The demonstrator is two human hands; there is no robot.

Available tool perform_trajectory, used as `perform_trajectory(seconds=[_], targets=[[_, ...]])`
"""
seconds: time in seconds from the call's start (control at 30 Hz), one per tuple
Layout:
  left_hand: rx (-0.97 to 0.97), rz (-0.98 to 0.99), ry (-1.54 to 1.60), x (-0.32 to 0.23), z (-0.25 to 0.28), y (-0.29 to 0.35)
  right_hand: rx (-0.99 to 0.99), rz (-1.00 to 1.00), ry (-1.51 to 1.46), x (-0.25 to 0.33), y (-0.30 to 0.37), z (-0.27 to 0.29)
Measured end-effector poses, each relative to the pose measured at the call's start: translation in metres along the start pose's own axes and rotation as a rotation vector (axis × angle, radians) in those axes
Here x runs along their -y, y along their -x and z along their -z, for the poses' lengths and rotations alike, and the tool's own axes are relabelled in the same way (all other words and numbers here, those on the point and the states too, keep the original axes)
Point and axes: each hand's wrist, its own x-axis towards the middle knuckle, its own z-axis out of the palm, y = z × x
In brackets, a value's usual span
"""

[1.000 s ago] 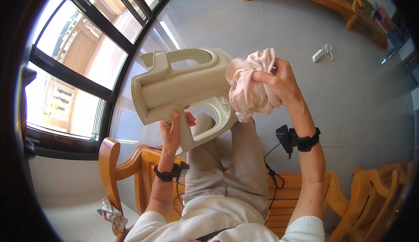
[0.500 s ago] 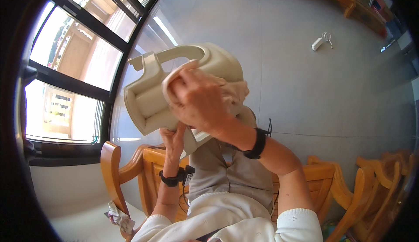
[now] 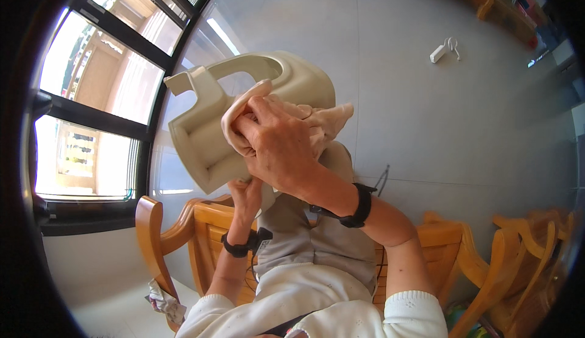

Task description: The person wipes a wooden bench with a cloth, then picks up a white plastic stool and wipes it thoroughly on all sides, including the underside and legs, before placing it back down.

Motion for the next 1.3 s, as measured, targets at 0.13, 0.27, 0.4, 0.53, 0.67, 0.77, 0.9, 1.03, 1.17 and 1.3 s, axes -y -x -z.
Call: perform_trajectory(seconds=[0.13,0.27,0.4,0.53,0.67,0.77,0.9,1.03,1.17,1.3], targets=[[0.072,0.242,0.252,-0.004,0.009,0.002,0.051,-0.271,-0.075,-0.008,-0.011,0.010],[0.043,0.267,0.284,-0.004,0.001,0.002,0.080,-0.512,-0.017,-0.032,-0.025,0.030],[0.079,0.226,0.266,-0.003,-0.001,0.005,0.063,-0.250,-0.035,-0.012,-0.006,0.022],[0.073,0.216,0.257,-0.004,0.006,0.006,0.049,-0.243,-0.099,0.000,0.001,0.014],[0.084,0.244,0.283,-0.002,0.009,0.000,0.061,-0.431,-0.051,-0.020,-0.014,0.024],[0.082,0.239,0.279,-0.002,0.005,0.001,0.040,-0.365,-0.040,-0.021,-0.012,0.024],[0.093,0.194,0.220,-0.006,0.004,0.005,0.030,-0.196,-0.023,-0.004,0.001,0.013],[0.050,0.250,0.260,-0.006,0.002,0.002,0.019,-0.367,-0.077,-0.014,-0.012,0.020],[0.067,0.235,0.307,-0.006,-0.001,0.005,0.014,-0.339,0.009,-0.014,-0.012,0.022],[0.105,0.190,0.163,-0.007,0.001,0.009,0.013,-0.283,-0.086,-0.001,0.001,0.017]])
